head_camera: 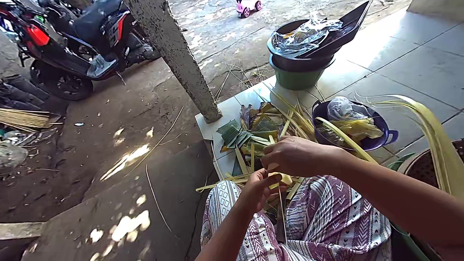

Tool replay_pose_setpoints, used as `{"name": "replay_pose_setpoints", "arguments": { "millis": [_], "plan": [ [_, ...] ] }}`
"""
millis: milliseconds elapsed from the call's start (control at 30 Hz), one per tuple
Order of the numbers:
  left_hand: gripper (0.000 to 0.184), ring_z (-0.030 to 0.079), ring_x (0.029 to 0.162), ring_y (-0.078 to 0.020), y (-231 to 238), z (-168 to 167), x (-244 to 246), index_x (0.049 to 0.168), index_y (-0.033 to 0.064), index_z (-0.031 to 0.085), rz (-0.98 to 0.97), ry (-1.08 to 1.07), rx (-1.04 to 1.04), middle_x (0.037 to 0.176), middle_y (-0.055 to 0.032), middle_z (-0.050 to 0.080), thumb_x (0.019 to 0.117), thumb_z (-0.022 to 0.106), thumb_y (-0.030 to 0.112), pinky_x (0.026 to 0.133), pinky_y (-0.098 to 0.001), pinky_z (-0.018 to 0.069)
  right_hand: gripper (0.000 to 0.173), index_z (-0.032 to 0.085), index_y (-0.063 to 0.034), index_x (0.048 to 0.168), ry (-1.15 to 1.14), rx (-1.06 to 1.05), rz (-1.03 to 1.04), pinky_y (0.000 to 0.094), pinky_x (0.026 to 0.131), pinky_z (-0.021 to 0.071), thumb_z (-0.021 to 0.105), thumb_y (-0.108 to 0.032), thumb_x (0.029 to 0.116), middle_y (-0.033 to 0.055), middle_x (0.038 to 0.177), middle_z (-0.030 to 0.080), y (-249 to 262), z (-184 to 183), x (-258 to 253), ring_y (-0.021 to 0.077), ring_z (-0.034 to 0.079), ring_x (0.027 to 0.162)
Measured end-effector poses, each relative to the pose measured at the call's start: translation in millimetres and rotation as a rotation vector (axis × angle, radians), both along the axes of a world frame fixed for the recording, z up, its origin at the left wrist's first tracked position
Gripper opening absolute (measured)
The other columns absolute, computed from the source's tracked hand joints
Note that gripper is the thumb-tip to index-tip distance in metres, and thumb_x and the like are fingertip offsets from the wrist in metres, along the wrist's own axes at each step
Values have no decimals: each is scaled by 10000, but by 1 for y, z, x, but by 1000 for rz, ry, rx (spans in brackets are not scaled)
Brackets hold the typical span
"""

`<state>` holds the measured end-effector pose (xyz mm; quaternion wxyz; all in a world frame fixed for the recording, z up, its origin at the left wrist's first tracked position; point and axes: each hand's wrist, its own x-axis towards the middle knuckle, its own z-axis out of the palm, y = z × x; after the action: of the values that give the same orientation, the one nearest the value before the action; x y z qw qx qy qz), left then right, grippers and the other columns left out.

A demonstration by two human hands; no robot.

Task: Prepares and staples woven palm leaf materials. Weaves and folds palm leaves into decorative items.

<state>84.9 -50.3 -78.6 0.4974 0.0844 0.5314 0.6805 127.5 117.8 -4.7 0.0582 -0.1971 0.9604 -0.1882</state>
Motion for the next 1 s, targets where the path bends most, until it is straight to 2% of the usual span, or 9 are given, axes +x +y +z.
{"name": "replay_pose_setpoints", "arguments": {
  "millis": [100, 233, 333, 467, 633, 767, 867, 933, 1000],
  "plan": [
    [235, 672, 785, -113, 8, -5, 2, 1142, -15, 520, 63, 7, -25, 940, -64, 660, 940, 535, -134, 747, -270, 587, 129, 728, -40, 1035, -72, -118, -129, 525, 804, 532, 660, -142, 996, 125, 951, 701, 5, -8, -7, 293, 680, 912],
    [338, 674, 719, -95, 5, -12, -3, 1186, -8, 521, -89, 49, -5, 899, -44, 687, 882, 544, -156, 667, -249, 586, 240, 704, -49, 1139, 256, -133, -458, 635, 735, 535, 736, -171, 935, 160, 880, 718, 23, -30, -25, 385, 707, 822],
    [124, 687, 702, -96, 1, -15, 2, 1096, 14, 576, -133, 5, -25, 853, -33, 698, 1023, 482, -21, 649, -250, 593, 466, 658, -30, 1264, 335, -53, -596, 659, 889, 461, 826, -121, 839, 211, 1117, 700, 44, -35, -33, 442, 650, 1062],
    [220, 689, 687, -113, 3, -25, 16, 1123, 5, 560, -3, -123, -108, 841, -57, 686, 1115, 381, 132, 628, -255, 593, 739, 580, -51, 1390, 182, 44, -651, 660, 991, 421, 845, 51, 708, 225, 1431, 536, 50, -38, -27, 477, 476, 1326],
    [272, 632, 567, -50, 1, -49, 13, 1103, 34, 545, 306, -463, 84, 724, -15, 624, 1123, 303, 156, 515, -158, 536, 409, 617, 15, 1153, 413, -268, -664, 501, 805, 563, 829, -146, 842, 208, 1164, 607, 33, -52, 6, 340, 648, 975],
    [333, 585, 519, -14, -8, -63, 22, 1002, 48, 581, 148, -486, 99, 649, 9, 606, 1100, 270, 120, 493, -124, 483, 640, 554, 36, 1288, 199, -329, -922, 619, 938, 479, 739, -457, 924, 263, 1300, 544, 47, -66, 7, 433, 569, 1169],
    [216, 647, 597, -67, -10, -57, 23, 970, 33, 627, 60, -305, 62, 750, -46, 699, 1040, 423, 21, 549, -197, 537, 455, 672, 52, 1100, 254, -223, -810, 661, 940, 466, 766, -354, 920, 281, 1161, 613, 53, -78, 8, 492, 548, 1171],
    [149, 692, 684, -101, -12, -52, 16, 1048, 10, 619, 41, -172, 39, 832, -55, 722, 988, 494, -43, 614, -247, 584, 262, 712, -2, 952, 147, -228, -646, 607, 896, 508, 731, -263, 949, 201, 1018, 664, 43, -77, 13, 408, 618, 1062],
    [167, 693, 718, -99, -12, -48, 5, 1067, -14, 616, 30, -19, 8, 848, -43, 716, 933, 550, -88, 660, -260, 594, 252, 737, -35, 981, -123, -277, -468, 559, 903, 520, 678, -280, 992, 137, 978, 704, 38, -71, 15, 310, 663, 1002]
  ]
}}
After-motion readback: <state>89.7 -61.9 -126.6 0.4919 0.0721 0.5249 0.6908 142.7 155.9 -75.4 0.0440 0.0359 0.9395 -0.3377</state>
